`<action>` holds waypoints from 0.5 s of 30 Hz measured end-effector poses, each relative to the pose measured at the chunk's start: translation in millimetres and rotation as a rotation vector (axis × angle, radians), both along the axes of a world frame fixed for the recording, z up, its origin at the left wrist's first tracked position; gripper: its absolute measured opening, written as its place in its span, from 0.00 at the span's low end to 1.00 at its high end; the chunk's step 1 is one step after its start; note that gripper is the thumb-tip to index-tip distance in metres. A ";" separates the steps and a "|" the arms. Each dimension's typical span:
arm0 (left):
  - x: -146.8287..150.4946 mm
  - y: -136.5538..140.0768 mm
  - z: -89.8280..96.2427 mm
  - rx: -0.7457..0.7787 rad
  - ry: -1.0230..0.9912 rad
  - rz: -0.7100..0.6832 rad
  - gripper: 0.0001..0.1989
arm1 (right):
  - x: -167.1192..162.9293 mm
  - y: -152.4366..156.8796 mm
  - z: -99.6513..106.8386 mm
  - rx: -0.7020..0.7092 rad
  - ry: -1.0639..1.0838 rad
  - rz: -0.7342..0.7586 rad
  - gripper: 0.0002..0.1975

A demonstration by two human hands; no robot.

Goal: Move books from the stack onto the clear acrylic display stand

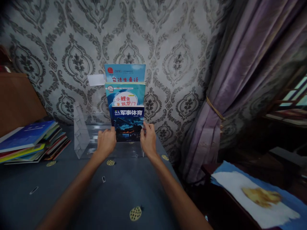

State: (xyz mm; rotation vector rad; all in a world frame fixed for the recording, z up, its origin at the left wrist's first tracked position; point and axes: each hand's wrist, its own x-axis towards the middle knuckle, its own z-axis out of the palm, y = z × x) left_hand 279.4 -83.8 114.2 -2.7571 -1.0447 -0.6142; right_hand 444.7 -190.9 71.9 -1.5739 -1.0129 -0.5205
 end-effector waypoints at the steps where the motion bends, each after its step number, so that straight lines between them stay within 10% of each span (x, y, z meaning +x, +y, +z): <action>1: -0.4 0.6 0.4 -0.008 0.002 -0.002 0.15 | 0.2 0.1 -0.2 0.000 -0.001 0.002 0.20; 15: -3.5 6.8 2.0 -0.034 -0.004 -0.005 0.17 | -0.1 -0.9 2.3 -0.008 0.010 -0.029 0.20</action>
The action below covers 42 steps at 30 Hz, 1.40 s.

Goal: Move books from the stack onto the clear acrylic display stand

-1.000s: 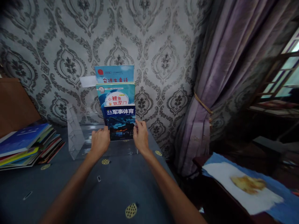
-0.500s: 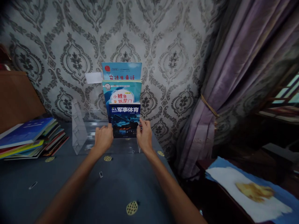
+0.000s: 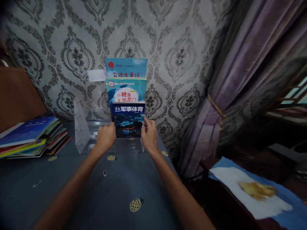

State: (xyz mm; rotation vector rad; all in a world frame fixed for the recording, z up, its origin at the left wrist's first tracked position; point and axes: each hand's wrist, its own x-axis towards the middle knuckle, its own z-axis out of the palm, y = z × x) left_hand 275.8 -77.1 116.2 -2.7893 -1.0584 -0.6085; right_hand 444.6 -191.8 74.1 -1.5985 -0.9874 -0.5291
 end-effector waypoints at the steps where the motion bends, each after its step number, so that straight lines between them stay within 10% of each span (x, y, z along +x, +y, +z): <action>1: -0.5 0.3 -0.1 -0.005 -0.003 0.001 0.17 | 0.2 0.0 -0.1 0.003 0.000 -0.001 0.20; 22: -44.7 8.5 -20.9 0.042 -0.122 -0.159 0.18 | -45.9 -24.8 -36.6 -0.039 0.076 0.057 0.23; 29: -82.8 29.6 -45.0 0.141 -0.226 -0.212 0.17 | -70.5 -48.6 -75.5 -0.295 0.000 0.322 0.17; 42: -215.4 144.5 -34.1 0.241 -0.192 0.544 0.27 | -72.6 -53.6 -89.2 -0.540 -0.027 0.408 0.15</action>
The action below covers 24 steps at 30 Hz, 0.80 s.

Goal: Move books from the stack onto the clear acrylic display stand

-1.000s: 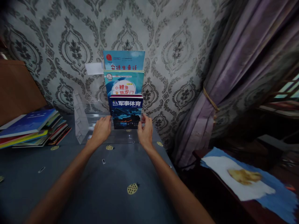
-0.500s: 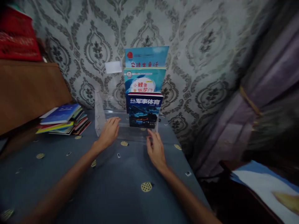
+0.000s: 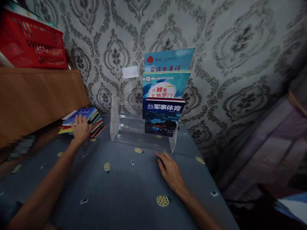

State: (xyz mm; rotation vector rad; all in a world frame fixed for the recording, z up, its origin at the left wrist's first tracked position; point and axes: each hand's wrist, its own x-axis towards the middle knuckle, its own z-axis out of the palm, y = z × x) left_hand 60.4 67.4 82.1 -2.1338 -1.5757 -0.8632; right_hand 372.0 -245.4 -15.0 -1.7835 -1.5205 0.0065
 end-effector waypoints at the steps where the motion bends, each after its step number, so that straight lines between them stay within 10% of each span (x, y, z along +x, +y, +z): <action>1: -7.6 5.8 0.3 -0.029 0.015 0.014 0.29 | 0.0 0.0 -0.1 -0.004 -0.001 0.000 0.15; 24: -51.8 6.3 6.2 -0.003 0.320 -0.069 0.22 | -3.4 -1.0 6.7 -0.028 -0.016 0.013 0.15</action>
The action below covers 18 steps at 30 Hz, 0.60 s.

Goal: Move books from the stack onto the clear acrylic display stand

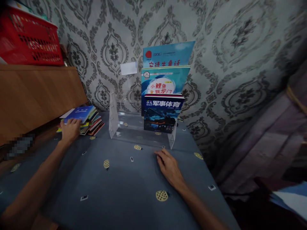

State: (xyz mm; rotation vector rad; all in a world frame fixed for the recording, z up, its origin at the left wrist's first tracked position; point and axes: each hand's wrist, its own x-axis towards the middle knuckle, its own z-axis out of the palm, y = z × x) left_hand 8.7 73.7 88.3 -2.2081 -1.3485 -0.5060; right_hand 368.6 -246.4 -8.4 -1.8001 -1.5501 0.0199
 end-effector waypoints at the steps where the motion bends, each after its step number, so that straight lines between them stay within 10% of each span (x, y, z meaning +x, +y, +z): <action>1: -1.5 -0.2 0.9 0.001 0.022 -0.011 0.21 | 0.4 0.0 -0.3 -0.004 0.004 -0.002 0.15; 18: -13.0 20.6 16.6 -0.120 0.153 -0.033 0.27 | 1.4 -0.1 1.4 -0.011 -0.002 0.009 0.15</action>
